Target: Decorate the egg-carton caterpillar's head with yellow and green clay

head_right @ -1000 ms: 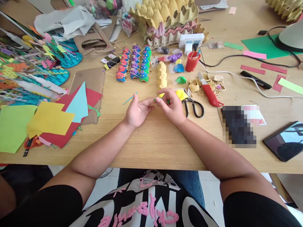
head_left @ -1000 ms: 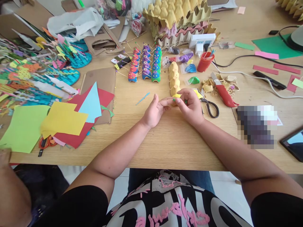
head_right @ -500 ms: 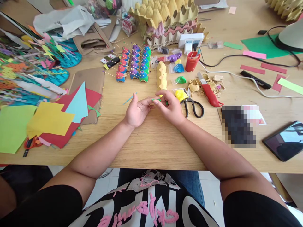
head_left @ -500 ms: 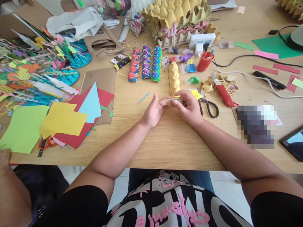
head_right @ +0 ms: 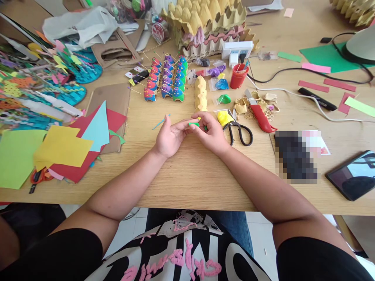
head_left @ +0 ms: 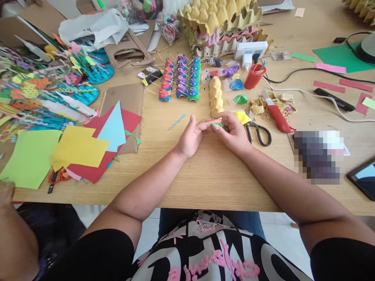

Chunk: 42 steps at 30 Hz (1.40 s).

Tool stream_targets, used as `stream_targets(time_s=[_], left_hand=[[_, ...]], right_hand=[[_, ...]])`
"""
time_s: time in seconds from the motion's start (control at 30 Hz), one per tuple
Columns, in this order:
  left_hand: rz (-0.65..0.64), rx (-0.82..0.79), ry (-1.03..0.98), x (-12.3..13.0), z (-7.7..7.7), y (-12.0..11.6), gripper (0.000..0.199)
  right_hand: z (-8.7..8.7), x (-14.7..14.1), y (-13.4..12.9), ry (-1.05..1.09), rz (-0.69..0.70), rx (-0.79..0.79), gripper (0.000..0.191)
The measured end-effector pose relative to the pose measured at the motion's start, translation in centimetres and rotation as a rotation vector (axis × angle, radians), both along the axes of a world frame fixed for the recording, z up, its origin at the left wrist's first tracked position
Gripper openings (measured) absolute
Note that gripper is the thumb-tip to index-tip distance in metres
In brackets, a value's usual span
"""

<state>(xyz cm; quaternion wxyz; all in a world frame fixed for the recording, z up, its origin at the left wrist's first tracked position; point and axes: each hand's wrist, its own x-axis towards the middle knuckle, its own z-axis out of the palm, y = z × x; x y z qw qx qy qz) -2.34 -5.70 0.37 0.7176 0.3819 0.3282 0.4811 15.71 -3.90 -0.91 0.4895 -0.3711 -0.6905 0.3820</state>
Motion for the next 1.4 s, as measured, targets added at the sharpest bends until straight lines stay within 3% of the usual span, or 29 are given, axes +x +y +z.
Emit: stream_targets(time_s=[0.2,0.37,0.43,0.57,0.63,0.9,1.13,1.4], left_hand=[[-0.013,0.038,0.026,-0.1,0.1,0.3,0.091],[0.006,-0.04,0.014,-0.1,0.4,0.3,0.091],[0.022,-0.018,0.021,-0.1,-0.1,0.2,0.081],[0.068,0.242,0.101,-0.2,-1.4,0.2,0.039],[0.096,0.28,0.136,-0.2,-1.8,0.3,0.032],[0.085,0.331,0.212,-0.4,-1.8,0.6,0.046],[0.038,0.233,0.17,-0.3,-1.2,0.4,0.079],[-0.012,0.241,0.18,-0.3,-1.4,0.2,0.079]], right_hand=[[0.1,-0.2,0.0,0.005,-0.026,0.047,0.055],[-0.1,-0.1,0.2,-0.015,-0.055,0.086,0.055],[-0.2,0.0,0.2,-0.018,-0.07,0.091,0.054],[0.0,0.0,0.3,-0.027,-0.058,0.079,0.055],[0.1,0.0,0.2,-0.043,-0.036,0.084,0.057],[0.4,0.2,0.1,-0.036,0.013,0.093,0.062],[0.5,0.0,-0.1,-0.038,-0.048,0.1,0.057],[0.7,0.0,-0.3,-0.041,-0.112,0.059,0.059]])
